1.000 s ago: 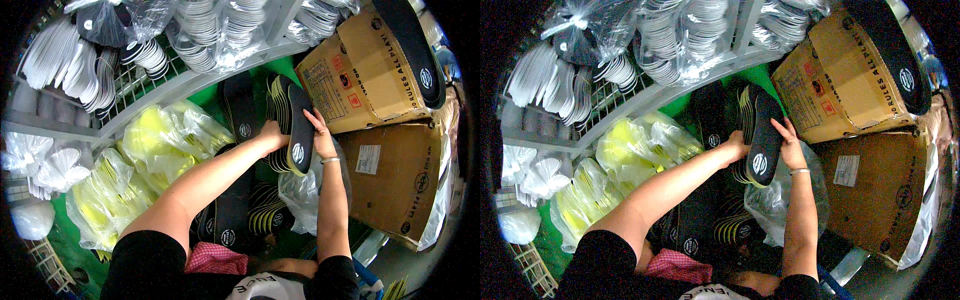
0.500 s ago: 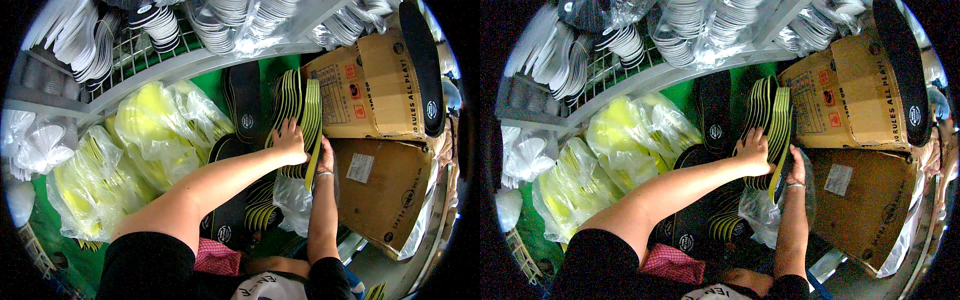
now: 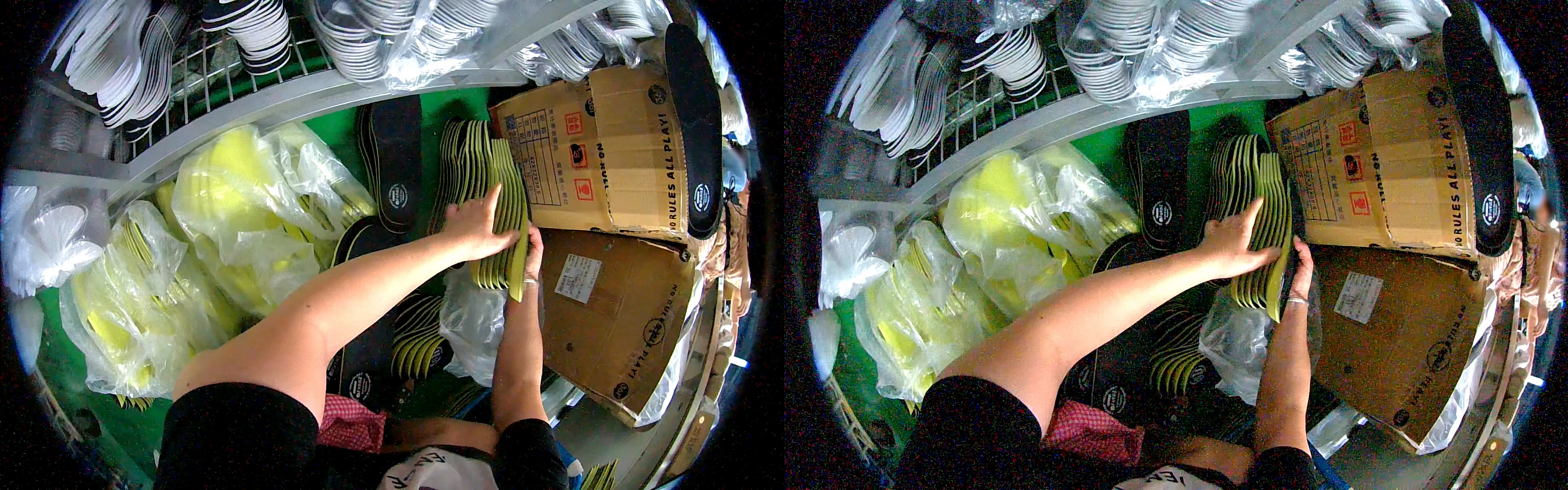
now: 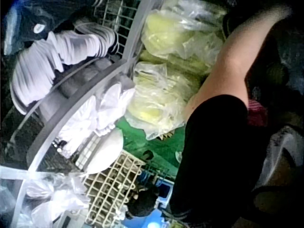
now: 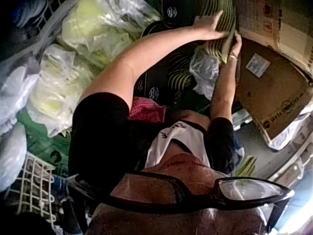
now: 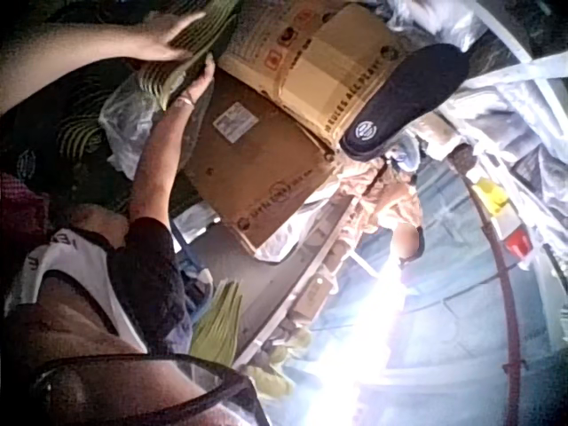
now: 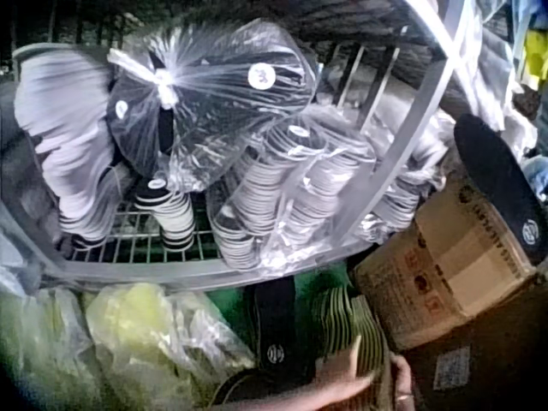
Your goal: The person gathers shoe insoles from a bag and storage racks, places them on a workbench, and inserts them into a pair of shoes.
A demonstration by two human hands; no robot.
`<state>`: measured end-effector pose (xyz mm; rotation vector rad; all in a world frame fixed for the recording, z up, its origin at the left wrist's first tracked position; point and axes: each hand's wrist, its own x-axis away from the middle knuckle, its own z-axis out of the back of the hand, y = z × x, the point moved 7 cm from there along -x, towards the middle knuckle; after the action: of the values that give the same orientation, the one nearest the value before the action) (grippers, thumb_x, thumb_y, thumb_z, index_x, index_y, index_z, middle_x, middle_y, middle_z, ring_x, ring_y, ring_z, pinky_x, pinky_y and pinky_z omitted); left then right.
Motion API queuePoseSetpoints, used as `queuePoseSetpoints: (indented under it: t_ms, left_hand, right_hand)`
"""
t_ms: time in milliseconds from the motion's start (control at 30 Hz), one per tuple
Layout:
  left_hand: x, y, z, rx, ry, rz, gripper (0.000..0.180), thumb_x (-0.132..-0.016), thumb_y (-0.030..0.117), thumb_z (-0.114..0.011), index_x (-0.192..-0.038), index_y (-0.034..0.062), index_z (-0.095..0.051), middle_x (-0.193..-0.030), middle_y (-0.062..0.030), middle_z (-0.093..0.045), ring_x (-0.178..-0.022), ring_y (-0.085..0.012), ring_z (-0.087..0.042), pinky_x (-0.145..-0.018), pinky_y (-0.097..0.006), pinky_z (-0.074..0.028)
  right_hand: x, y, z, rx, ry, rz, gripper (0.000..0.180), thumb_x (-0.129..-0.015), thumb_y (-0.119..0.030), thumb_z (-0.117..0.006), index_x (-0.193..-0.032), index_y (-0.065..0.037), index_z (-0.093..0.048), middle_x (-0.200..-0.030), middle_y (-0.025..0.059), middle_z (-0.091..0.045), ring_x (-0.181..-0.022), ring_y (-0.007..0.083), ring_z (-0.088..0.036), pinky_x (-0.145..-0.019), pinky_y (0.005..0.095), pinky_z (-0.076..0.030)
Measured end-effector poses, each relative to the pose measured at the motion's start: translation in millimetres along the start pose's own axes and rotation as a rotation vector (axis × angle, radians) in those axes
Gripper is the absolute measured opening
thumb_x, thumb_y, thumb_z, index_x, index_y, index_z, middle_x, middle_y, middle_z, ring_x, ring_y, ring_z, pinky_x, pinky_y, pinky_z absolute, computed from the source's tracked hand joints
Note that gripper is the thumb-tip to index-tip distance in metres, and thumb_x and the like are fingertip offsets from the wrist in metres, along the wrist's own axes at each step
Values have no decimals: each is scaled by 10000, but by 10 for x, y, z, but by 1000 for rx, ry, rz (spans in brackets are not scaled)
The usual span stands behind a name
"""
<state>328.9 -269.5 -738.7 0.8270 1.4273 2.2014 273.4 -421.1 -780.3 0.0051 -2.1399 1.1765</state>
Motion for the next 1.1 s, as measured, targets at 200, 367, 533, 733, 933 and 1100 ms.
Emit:
queuePoseSetpoints:
  t_ms: [200,367,533,733,933,1100]
  left_hand:
    - [-24,-306,125,25,300,288,1065,-589,663,-566,-1283,-22,-139,-1295,-230,-223,-1222,-349,-206,-964,-495,-224]
    - [-177,-524,-2,218,106,265,1140,-560,655,-589,-1313,-10,-49,-1322,-202,-226,-1214,-319,-261,-964,-488,-226]
    - [-113,-470,-2,242,161,189,1087,-572,550,-650,-1311,-2,-76,-1302,-206,-265,-1199,-322,-281,-962,-467,-242]
    - [96,-235,164,303,297,-216,998,-522,296,-765,-1277,33,-167,-1167,-192,-336,-1108,-355,-296,-946,-435,-238]
    - [134,-143,57,289,114,-258,1130,-537,328,-776,-1302,9,-8,-1241,-191,-175,-1185,-321,-191,-997,-432,-187]
    - [110,-35,38,350,150,-390,1037,-538,301,-767,-1275,10,-97,-1201,-189,-259,-1151,-317,-251,-979,-413,-207]
  right_hand:
    - [-42,198,112,-122,49,-100,258,-692,-199,-588,-899,-45,-589,-905,91,-611,-790,237,-579,-763,351,-456]
    - [24,146,-102,-127,26,-108,236,-699,-221,-642,-870,-66,-590,-809,47,-622,-678,181,-588,-647,308,-486]
    - [83,107,-54,-73,35,-20,226,-698,-179,-619,-895,-79,-570,-779,25,-610,-643,154,-575,-589,283,-482]
    - [263,50,-27,-21,-110,153,460,-675,-150,-565,-1109,-65,-440,-937,60,-563,-791,197,-557,-702,308,-475]
    - [387,-29,3,-25,-194,179,558,-647,-121,-575,-1174,-49,-405,-1049,97,-540,-906,244,-540,-806,340,-439]
    - [437,-101,9,-54,-236,183,586,-625,-115,-599,-1173,-36,-403,-1052,98,-539,-918,240,-538,-826,348,-430]
